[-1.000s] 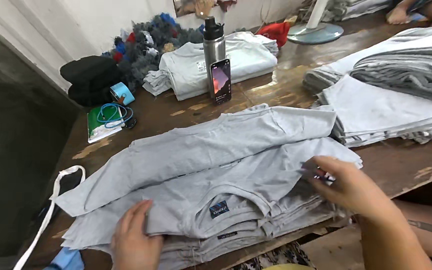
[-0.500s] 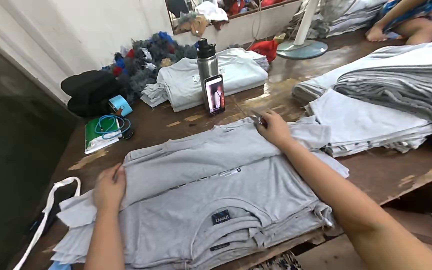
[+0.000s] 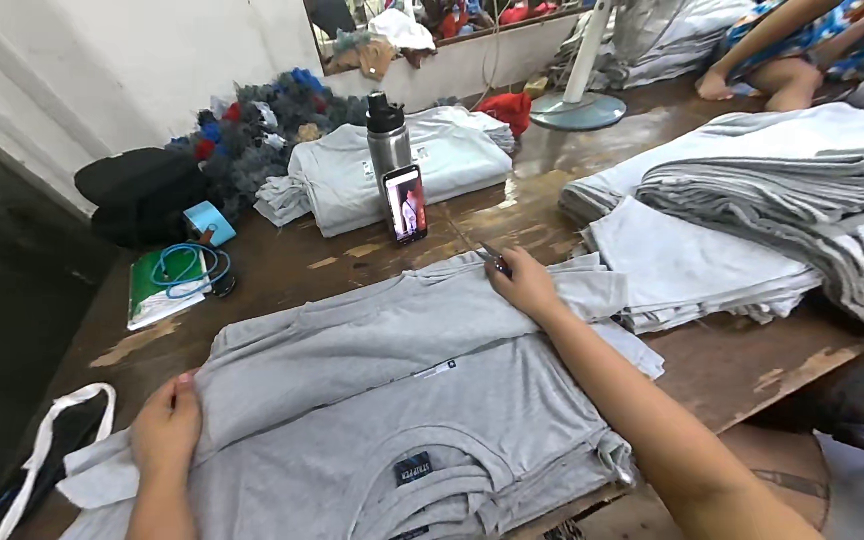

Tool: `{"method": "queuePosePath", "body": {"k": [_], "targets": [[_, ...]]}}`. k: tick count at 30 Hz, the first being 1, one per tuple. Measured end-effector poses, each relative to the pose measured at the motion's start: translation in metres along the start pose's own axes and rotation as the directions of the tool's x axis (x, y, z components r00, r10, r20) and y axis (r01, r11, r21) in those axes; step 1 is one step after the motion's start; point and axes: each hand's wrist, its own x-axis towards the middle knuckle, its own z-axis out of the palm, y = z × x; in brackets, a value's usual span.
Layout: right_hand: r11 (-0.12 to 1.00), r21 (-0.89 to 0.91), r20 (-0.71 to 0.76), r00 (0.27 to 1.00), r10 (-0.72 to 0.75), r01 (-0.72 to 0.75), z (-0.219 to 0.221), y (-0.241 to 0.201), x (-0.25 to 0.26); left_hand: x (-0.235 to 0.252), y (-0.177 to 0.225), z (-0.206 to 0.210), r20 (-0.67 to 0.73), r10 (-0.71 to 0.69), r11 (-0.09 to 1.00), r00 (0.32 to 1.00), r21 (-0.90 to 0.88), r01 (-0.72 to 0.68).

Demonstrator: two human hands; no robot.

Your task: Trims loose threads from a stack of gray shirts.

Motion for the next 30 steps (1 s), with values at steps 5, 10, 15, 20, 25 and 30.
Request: {"method": "queuePosePath", "body": {"k": [5,10,15,20,25,30], "targets": [[0.997,-0.025,-0.056,0.996,-0.073,0.071,0.001,0.002,-0.002,0.004,-0.014,0.004,-0.125,0.096,0.992,0.987,-0.067,-0.105],[0.918,-0.137,-0.022,0.925,-0.38,0.373,-0.013,-0.028,0.024,0.005,-0.008,0.006,-0.147,0.186,0.983,0.971,0.021,-0.185],[0.885,-0.204,0.121,0.908,-0.401,0.418,0.0,-0.082,0.095,0.008,-0.01,0.005,-0.098,0.107,0.994,0.989,0.007,-0.107],[0.866,-0.261,0.109,0.904,-0.413,0.427,0.034,-0.096,0.139,0.01,-0.012,0.008,-0.134,0.061,0.998,0.989,0.015,-0.059],[0.882,-0.277,0.11,0.925,-0.365,0.381,0.047,-0.092,0.155,0.012,-0.014,0.01,-0.161,0.05,0.999,0.986,0.006,-0.049],[0.897,-0.292,0.121,0.943,-0.309,0.331,0.042,-0.086,0.156,0.011,-0.014,0.011,-0.156,0.04,0.999,0.987,-0.014,-0.043]]}}
